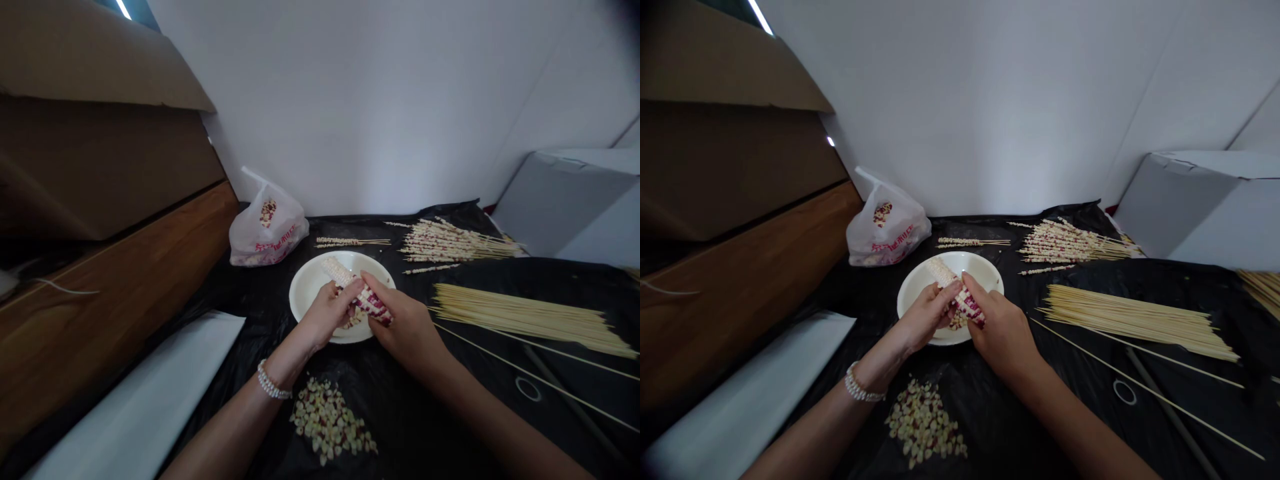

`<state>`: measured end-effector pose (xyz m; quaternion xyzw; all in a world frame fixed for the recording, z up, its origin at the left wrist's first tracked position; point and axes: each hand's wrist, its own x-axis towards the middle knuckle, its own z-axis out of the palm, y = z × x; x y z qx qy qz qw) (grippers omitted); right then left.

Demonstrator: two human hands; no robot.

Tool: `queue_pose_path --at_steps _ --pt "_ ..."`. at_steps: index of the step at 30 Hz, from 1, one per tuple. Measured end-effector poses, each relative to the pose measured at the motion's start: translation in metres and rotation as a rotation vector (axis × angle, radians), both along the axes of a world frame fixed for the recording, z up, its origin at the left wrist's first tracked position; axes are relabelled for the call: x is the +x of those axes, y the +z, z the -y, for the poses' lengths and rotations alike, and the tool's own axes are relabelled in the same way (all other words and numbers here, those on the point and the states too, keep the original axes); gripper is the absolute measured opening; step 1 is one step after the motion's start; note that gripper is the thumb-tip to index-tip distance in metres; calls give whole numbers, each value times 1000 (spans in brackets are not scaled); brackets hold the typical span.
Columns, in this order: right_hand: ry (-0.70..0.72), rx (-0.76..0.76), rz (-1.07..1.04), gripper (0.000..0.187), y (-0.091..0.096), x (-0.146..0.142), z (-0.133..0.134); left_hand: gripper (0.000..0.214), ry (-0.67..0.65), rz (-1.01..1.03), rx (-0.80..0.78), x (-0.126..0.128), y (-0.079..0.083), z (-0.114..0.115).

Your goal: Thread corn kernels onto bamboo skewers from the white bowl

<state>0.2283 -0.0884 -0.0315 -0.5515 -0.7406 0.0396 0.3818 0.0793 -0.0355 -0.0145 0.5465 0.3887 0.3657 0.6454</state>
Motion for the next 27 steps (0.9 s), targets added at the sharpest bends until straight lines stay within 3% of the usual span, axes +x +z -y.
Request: queue_pose_path --at_steps 6,9,12,27 --pt "44 9 -124 64 9 -2 1 45 61 55 -32 1 0 0" --pt "35 20 -110 65 11 -1 1 48 11 67 -26 -1 1 0" --pt "20 9 -72 64 9 0 1 47 -30 25 10 -2 0 1" --pt "0 -55 -190 61 8 -1 -2 49 92 -162 223 -3 -12 -4"
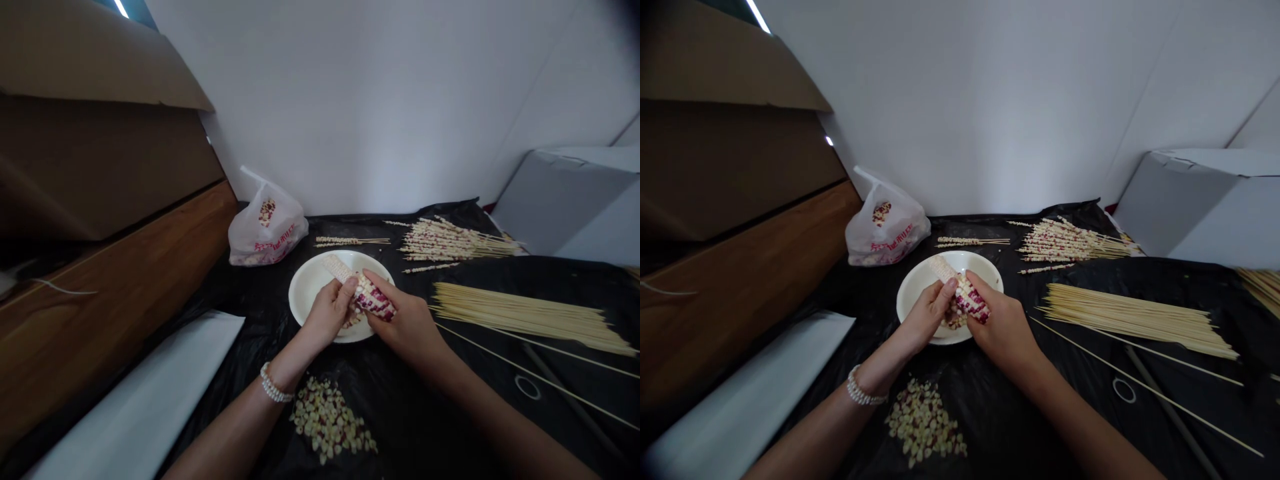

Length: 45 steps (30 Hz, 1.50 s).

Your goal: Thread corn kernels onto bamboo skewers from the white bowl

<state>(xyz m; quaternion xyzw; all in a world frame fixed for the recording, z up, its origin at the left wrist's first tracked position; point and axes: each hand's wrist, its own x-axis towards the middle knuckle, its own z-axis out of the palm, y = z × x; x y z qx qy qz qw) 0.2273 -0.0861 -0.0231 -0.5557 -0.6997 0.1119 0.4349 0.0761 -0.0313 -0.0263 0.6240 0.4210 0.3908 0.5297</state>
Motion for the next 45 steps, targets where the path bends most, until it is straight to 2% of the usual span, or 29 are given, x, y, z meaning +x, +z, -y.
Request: queue_pose_path --at_steps 5,10,14,20,26,32,39,43,45 --pt "-27 19 158 64 -4 2 1 57 1 18 20 -1 6 0" --pt "-36 13 247 68 -8 2 3 49 -1 17 9 3 10 3" --pt "-22 23 216 65 -9 1 2 40 2 42 -33 4 9 3" --pt "-6 42 164 62 -11 -1 1 41 -3 -16 -53 3 1 4" --pt "11 30 133 63 -10 -2 1 38 40 61 -133 6 0 8" --pt "8 37 80 62 -6 0 -1 27 -27 104 -265 6 15 13" --pt "-48 69 122 60 -6 3 -2 17 -268 298 -466 -3 31 9" --pt "-64 39 249 63 -8 4 0 39 -225 287 -426 0 27 10" --pt "-74 21 302 65 -9 4 1 40 -200 271 -377 3 25 12"
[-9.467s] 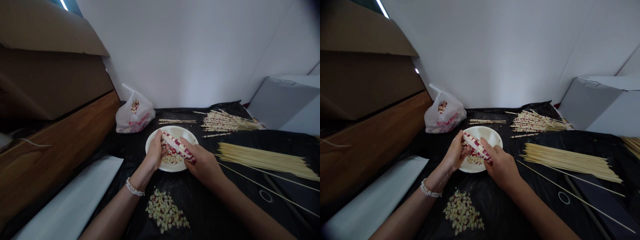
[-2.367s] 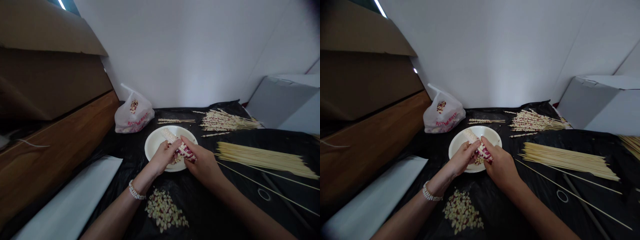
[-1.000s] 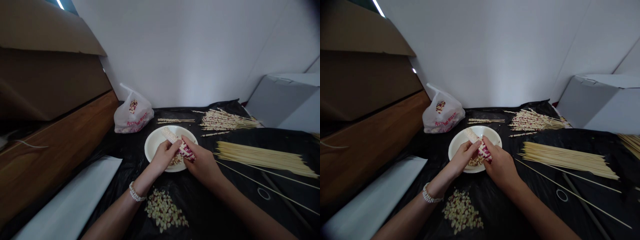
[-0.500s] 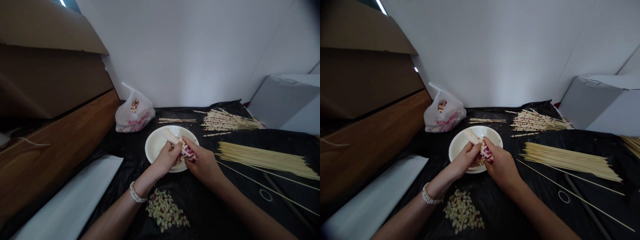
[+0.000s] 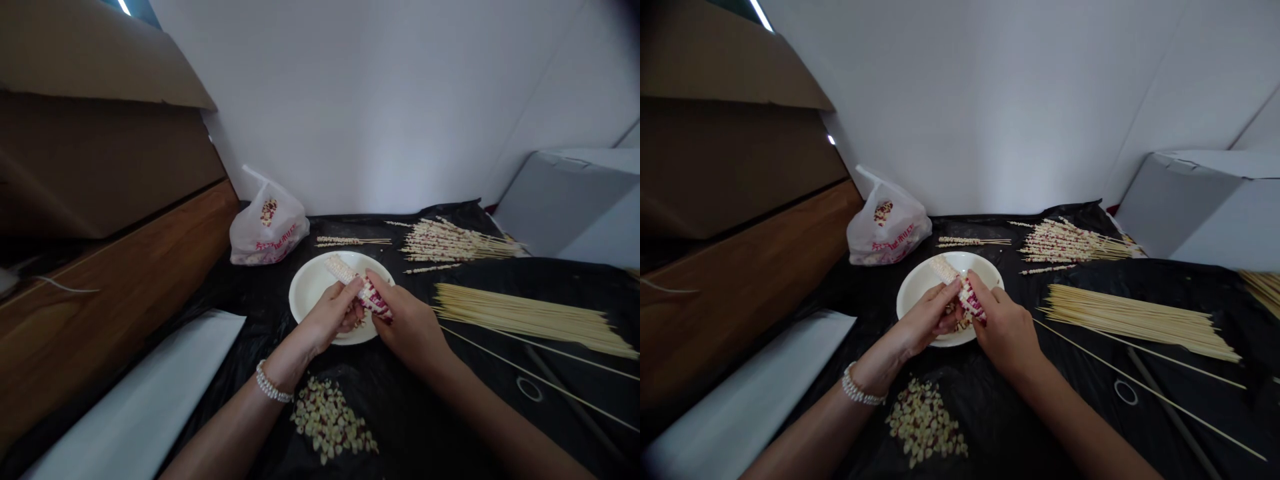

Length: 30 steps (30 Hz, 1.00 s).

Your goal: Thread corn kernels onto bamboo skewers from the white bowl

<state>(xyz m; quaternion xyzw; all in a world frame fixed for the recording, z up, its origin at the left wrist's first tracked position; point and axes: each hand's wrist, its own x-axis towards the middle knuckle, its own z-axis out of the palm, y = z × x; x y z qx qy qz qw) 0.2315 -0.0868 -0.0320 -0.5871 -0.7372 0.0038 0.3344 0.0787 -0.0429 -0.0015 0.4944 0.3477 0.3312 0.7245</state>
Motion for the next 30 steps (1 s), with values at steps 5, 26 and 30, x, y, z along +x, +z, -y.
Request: queue_pose_path --at_steps 5,26,30 --pt "-8 30 18 64 0 1 0 25 9 10 38 1 0 2" --pt "-182 316 509 63 6 1 7 36 -58 196 -201 -10 2 -9" --pt "-152 334 540 59 5 -1 8 47 20 35 -83 -5 1 -5"
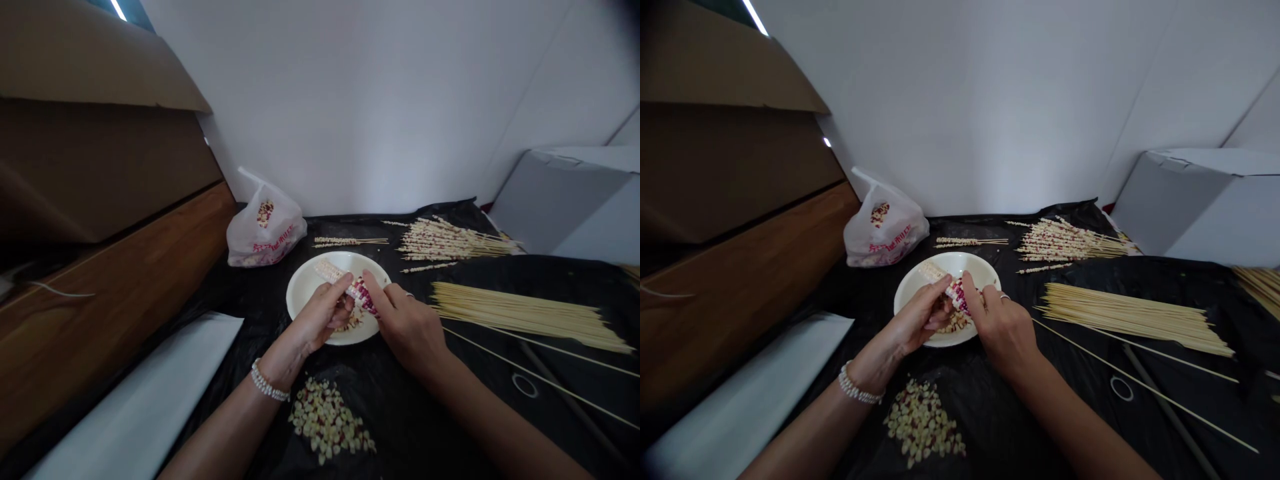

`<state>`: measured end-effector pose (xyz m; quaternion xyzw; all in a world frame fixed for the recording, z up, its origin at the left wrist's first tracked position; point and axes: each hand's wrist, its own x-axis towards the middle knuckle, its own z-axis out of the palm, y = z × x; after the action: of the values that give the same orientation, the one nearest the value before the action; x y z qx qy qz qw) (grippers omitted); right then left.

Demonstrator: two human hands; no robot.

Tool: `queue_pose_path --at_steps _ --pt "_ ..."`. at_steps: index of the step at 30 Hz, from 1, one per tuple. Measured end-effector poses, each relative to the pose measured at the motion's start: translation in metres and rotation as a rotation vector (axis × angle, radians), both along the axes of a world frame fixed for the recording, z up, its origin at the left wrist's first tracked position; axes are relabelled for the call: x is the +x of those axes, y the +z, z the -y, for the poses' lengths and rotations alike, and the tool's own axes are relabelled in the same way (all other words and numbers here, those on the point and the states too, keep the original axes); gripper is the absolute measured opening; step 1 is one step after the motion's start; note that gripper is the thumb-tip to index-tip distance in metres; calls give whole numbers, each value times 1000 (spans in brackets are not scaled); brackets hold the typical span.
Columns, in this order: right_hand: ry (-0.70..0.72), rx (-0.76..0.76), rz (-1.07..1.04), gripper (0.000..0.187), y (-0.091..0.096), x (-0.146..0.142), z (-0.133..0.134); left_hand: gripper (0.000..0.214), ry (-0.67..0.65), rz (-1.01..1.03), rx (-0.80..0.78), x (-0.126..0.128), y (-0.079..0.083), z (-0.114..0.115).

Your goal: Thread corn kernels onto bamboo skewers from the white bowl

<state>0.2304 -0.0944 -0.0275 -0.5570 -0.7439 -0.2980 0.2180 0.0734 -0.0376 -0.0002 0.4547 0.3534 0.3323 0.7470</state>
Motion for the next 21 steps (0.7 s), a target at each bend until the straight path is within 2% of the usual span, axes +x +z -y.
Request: queue_pose_path --at_steps 9,15,21 --pt "9 -93 -183 66 0 -2 -2 51 -41 -52 140 0 -3 0" --pt "4 -111 -165 58 -1 -3 -2 52 20 -187 251 3 -10 0" --pt "49 -200 -281 57 -4 -6 0 56 76 -244 338 4 -10 -1"
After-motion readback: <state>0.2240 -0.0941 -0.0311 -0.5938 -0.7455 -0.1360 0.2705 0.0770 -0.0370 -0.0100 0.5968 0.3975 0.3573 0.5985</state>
